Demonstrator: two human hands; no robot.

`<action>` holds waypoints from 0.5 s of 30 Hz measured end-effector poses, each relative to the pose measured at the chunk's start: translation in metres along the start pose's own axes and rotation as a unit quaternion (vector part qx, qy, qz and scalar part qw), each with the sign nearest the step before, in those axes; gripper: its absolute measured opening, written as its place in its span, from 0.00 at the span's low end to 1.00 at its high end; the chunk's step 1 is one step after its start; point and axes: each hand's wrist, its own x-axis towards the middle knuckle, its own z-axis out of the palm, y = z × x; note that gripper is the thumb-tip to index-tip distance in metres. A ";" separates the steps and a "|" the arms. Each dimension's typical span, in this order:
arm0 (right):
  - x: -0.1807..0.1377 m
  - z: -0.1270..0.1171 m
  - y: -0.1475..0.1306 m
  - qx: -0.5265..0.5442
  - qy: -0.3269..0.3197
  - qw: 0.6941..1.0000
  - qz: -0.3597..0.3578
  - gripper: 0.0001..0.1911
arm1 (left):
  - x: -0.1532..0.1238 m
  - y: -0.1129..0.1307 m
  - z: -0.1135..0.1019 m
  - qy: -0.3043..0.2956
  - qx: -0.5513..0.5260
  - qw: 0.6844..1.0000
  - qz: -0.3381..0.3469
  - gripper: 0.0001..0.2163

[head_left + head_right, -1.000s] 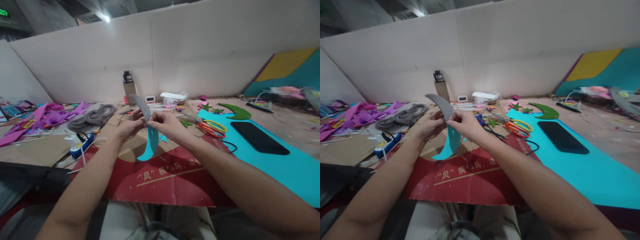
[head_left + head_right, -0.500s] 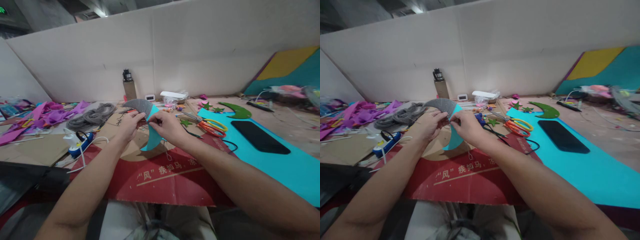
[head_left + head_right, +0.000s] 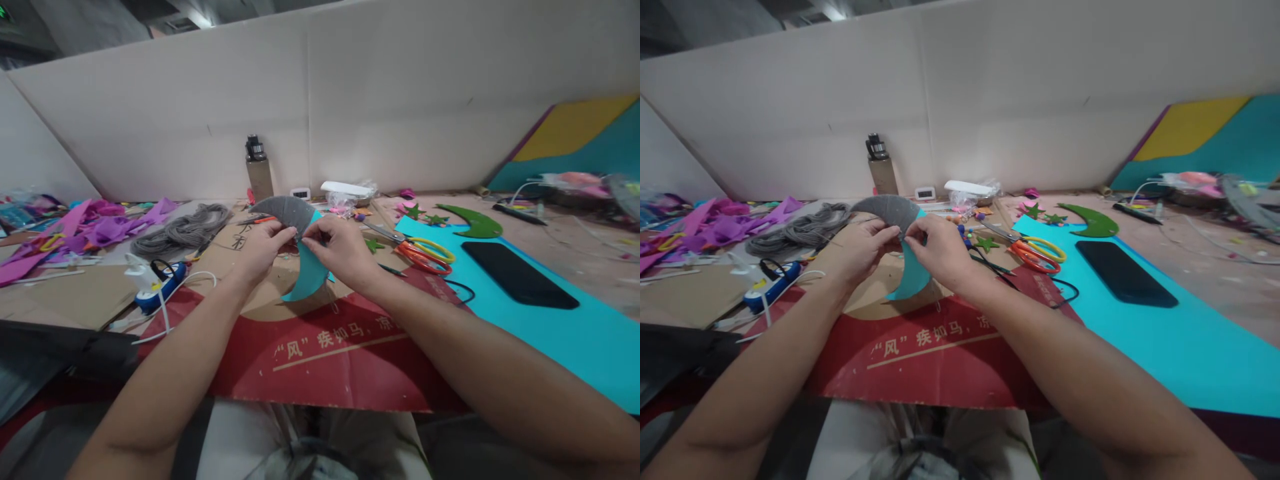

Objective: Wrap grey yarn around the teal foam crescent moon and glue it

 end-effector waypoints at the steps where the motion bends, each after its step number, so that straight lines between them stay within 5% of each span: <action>1: 0.000 0.000 0.000 -0.001 0.002 1.000 0.006 0.03 | 0.000 0.000 -0.001 -0.004 0.009 1.000 0.001 0.10; 10: 0.001 -0.001 0.001 0.015 0.013 0.999 0.034 0.02 | -0.001 0.008 -0.001 -0.043 0.049 0.998 0.027 0.13; 15: 0.002 0.001 0.002 0.012 -0.043 0.998 0.048 0.05 | 0.009 0.011 -0.025 0.051 0.217 0.971 0.083 0.10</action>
